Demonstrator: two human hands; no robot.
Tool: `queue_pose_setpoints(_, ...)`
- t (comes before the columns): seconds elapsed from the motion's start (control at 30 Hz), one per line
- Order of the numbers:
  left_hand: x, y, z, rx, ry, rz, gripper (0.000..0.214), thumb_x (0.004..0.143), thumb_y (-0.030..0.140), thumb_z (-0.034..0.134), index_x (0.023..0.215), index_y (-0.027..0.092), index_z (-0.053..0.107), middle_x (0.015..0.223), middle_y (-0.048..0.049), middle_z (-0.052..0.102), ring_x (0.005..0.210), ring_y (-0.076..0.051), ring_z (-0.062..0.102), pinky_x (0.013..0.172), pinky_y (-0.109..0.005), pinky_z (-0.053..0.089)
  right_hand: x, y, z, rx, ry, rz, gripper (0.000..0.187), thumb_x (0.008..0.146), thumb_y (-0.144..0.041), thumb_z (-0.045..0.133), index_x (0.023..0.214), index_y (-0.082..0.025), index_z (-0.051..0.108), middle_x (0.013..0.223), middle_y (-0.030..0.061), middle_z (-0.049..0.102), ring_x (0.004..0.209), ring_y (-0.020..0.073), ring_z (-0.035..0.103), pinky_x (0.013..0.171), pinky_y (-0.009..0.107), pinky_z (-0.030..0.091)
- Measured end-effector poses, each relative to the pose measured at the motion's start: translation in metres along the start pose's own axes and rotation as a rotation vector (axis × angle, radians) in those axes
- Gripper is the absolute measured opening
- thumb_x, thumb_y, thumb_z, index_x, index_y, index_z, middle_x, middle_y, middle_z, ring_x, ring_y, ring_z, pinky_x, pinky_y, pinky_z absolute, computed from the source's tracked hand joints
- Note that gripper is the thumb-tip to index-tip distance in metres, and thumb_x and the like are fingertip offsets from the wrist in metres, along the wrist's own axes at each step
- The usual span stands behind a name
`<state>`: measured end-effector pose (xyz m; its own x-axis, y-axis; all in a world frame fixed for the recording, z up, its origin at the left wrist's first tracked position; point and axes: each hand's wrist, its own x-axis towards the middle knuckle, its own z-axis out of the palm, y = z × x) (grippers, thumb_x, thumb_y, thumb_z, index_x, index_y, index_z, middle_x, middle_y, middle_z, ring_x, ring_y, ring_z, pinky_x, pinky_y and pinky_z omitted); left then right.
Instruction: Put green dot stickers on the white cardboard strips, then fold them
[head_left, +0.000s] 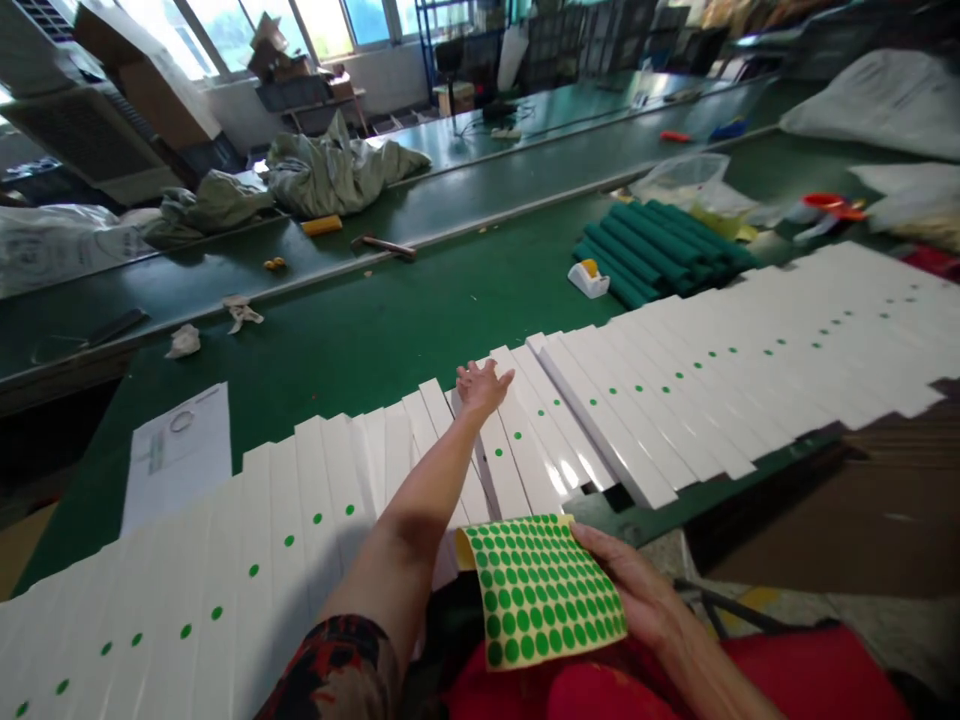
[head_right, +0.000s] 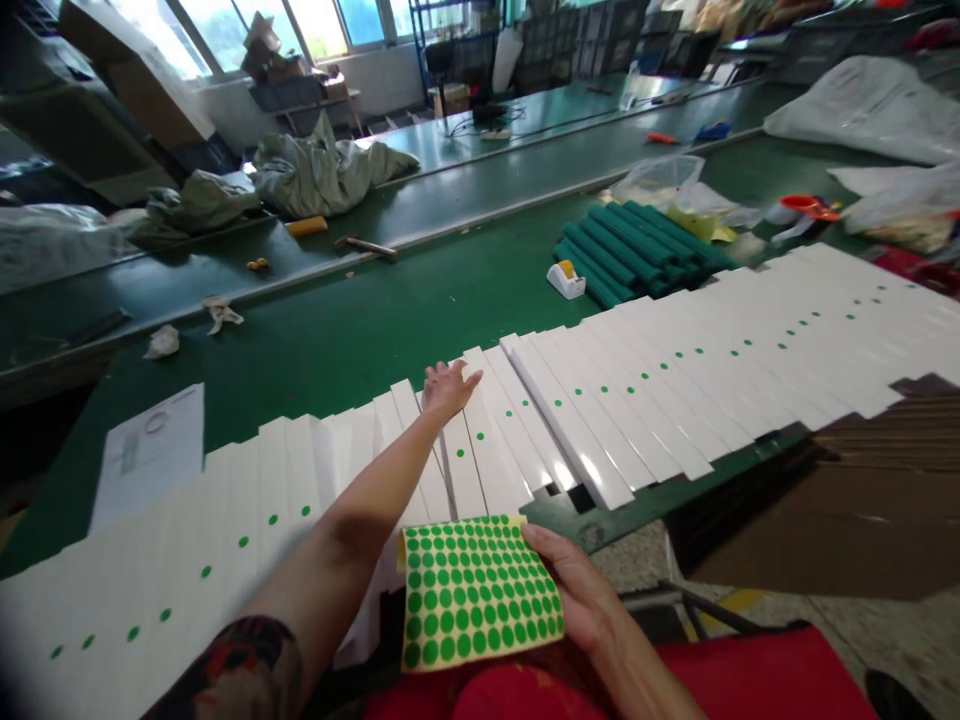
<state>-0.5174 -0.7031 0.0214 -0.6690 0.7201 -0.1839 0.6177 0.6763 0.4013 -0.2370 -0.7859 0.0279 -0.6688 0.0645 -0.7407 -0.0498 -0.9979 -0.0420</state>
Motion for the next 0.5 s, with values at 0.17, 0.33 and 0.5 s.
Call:
queue_pose_setpoints(0.17,0.014,0.041,0.017,-0.027,-0.009,0.000,0.058,0.085,0.062,0.043,0.126,0.023,0.056,0.131,-0.0181,0.049,0.125,-0.040,0.036,0.096,-0.050,0.035,-0.025,-0.043,-0.021,-0.036,0.076,-0.144,0.015,0.084,-0.009,0.065,0.097,-0.005,0.069,0.092,0.0166,0.076,0.097,0.0276,0.071,0.097,0.043,0.051)
queue_pose_setpoints(0.33,0.022,0.073,0.028,-0.052,-0.020,0.035,0.060,0.085,0.063,0.043,0.127,0.023,0.055,0.134,-0.0184,0.047,0.127,-0.039,0.036,0.098,-0.049,0.035,-0.031,-0.071,-0.042,-0.034,0.198,-0.246,0.015,0.082,-0.009,0.066,0.096,-0.006,0.070,0.093,0.0168,0.076,0.097,0.0304,0.071,0.096,0.047,0.052)
queue_pose_setpoints(0.5,0.004,0.063,0.015,-0.144,-0.047,0.094,0.075,0.083,0.069,0.043,0.145,0.028,0.033,0.151,-0.0156,0.030,0.135,-0.038,0.031,0.105,-0.050,0.032,-0.034,-0.060,-0.058,-0.052,0.190,-0.249,0.013,0.079,-0.012,0.071,0.091,-0.011,0.073,0.096,0.0139,0.076,0.099,0.0309,0.070,0.099,0.046,0.051)
